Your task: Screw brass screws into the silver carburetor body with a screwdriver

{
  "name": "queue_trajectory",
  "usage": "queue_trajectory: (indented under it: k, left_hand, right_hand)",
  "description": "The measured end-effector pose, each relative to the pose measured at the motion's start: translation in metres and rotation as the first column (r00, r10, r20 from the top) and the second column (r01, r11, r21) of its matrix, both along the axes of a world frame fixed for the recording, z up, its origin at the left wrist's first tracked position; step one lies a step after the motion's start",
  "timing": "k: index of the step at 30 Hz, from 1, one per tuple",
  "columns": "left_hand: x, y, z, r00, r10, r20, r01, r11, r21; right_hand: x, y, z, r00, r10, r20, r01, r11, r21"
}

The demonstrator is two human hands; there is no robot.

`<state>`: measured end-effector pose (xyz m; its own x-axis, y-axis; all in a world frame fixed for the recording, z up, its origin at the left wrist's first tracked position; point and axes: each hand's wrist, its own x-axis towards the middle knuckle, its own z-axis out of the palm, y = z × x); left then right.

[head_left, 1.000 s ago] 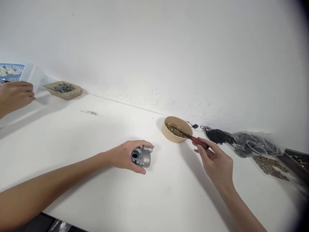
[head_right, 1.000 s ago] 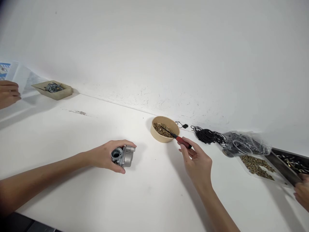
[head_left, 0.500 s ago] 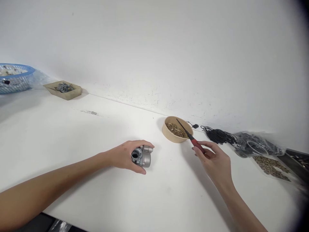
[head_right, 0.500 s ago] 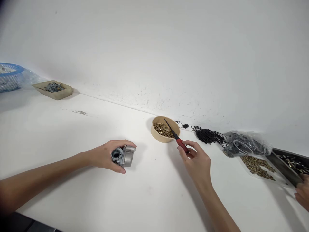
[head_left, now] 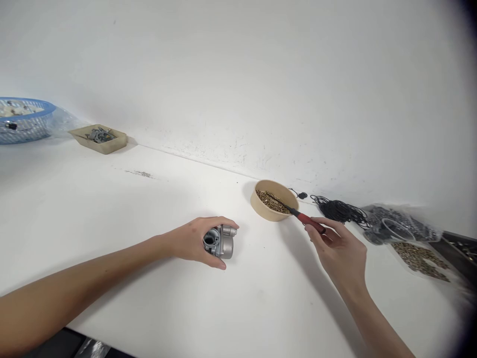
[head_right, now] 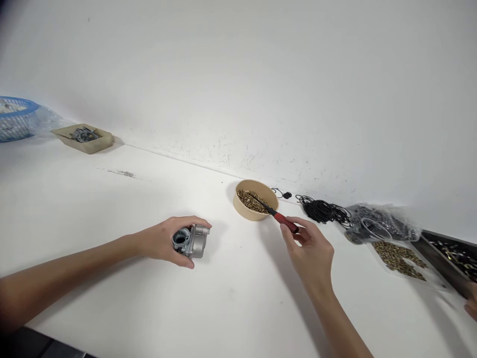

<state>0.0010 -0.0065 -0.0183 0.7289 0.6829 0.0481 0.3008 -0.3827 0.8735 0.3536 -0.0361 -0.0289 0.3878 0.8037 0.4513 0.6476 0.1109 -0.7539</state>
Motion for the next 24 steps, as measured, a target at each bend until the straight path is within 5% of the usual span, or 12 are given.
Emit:
queue_trajectory:
  k: [6, 24]
  left_hand:
    - [-0.0001, 0.0000, -0.0010, 1.000, 0.000, 0.003, 0.000, 1.000, 0.007]
    - [0.0000, 0.0003, -0.0009, 1.000, 0.000, 0.001, 0.000, 1.000, 0.002]
  right_hand:
    - [-0.0059, -0.0020, 0.0039, 0.997, 0.013, 0.078, -0.021, 0.995, 0.099]
    - [-0.0044, -0.0027, 0.0062, 0.996, -0.036, 0.079, 0.029, 0.995, 0.093]
